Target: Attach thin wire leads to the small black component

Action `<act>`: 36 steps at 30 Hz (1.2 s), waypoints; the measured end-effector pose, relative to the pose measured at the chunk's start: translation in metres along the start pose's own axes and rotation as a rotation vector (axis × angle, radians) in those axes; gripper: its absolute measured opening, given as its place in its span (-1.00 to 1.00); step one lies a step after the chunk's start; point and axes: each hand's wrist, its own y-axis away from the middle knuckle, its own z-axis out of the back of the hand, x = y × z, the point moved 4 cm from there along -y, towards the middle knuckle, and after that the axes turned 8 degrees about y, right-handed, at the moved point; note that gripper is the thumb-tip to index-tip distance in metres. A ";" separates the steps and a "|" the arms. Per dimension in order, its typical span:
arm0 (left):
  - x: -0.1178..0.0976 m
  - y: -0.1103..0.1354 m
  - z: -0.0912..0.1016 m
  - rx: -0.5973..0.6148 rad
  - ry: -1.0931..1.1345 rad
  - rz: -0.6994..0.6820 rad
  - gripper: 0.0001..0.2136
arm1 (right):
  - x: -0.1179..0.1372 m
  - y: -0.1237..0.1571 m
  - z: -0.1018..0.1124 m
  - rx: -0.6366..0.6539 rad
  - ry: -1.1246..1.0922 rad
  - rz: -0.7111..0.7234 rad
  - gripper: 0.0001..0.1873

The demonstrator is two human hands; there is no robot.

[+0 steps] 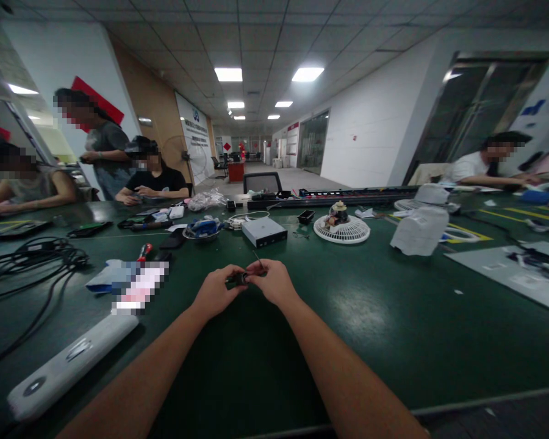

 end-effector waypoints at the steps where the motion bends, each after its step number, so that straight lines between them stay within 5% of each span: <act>1: -0.001 0.000 0.000 0.005 0.002 -0.015 -0.73 | 0.000 0.000 0.001 -0.014 0.035 0.006 -0.78; 13: -0.005 0.002 0.001 0.071 -0.009 -0.058 -0.76 | -0.001 0.002 0.000 0.135 0.141 -0.009 -0.84; 25: -0.007 0.000 0.002 -0.015 -0.001 -0.084 -0.72 | -0.002 0.006 -0.011 0.113 0.174 -0.048 -0.86; 30: 0.003 -0.003 0.005 -0.120 -0.046 0.037 -0.77 | -0.001 0.004 0.000 0.008 0.302 -0.034 -0.82; 36: 0.017 -0.002 0.008 -0.151 -0.035 0.141 -0.77 | 0.002 0.004 0.002 0.085 0.443 0.071 -0.86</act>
